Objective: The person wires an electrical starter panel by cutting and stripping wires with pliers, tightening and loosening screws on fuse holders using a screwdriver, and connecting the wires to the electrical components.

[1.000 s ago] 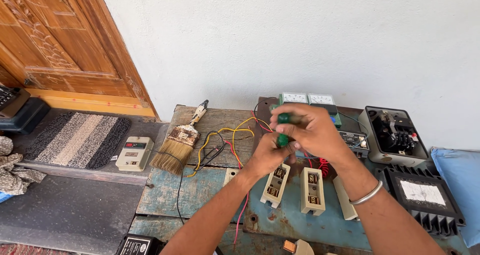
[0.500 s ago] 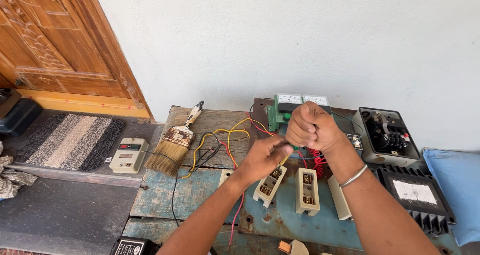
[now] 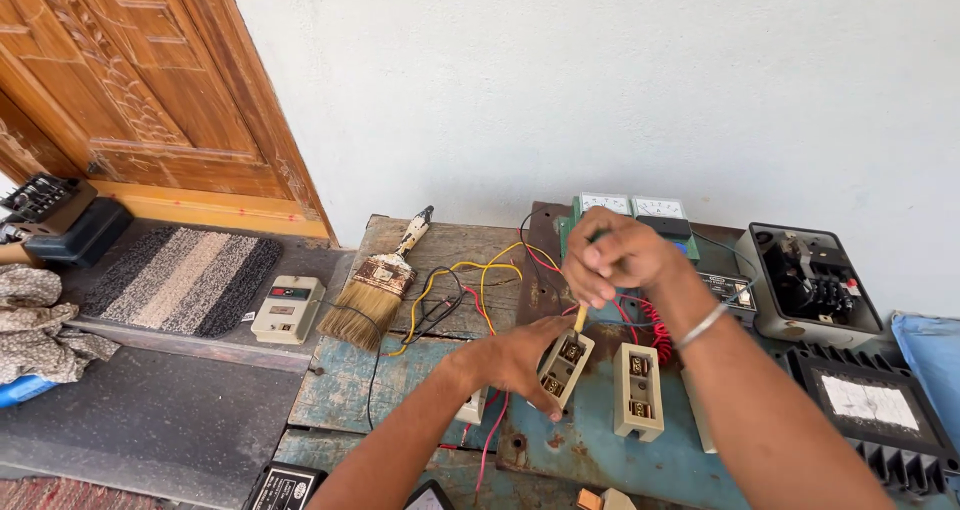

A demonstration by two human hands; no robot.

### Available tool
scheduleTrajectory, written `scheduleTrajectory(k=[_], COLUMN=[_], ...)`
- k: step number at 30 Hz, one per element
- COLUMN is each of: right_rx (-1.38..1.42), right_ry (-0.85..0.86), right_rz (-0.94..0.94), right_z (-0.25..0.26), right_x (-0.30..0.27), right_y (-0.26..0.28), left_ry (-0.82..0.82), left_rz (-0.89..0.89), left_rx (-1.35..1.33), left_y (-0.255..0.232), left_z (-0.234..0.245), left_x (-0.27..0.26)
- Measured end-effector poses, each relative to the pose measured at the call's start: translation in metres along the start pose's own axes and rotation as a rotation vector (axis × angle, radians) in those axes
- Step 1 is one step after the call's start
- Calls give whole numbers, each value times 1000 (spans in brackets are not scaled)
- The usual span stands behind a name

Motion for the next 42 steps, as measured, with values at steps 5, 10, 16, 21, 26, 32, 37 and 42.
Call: scheduleTrajectory(k=[5,10,16,21,26,32,37,42], right_rx=[-215,-1146,-687,66,-721,-427,128,-595], right_ry=[-866,-1329,-300,-213,-1338,-714,-198,-1422], right_rz=[147,203,153,57,474,124,163,313], right_z=[5,-64,-29,1,-30,-17,6,-25], right_x=[13,-11,14,18,-2,-2,1,-2], right_y=[-42,-18,15,-10,-39,-21,-10,-31], left_ry=[-143,-327,-265,-262,-322,-260,-255,-361], left_rz=[92,130,91,109,222,152,83,239], left_rx=[259,205,225,234,301,274,318,376], left_y=[-9,-22,-16,-18,-24,-21,-22,-30], left_z=[-1,-15,-7,-5,-14,-9,-1,-15], left_x=[-7,-17,-18,-18,-19,-20,-15,-21])
Point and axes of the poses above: each hand's wrist, its own x-axis towards the middle knuckle, its own z-axis out of the back of the hand, y = z × x, the point moved 3 cm from there along x, towards the middle knuckle, and after that the axes turned 7 degrees about z, right-handed, at the moved point
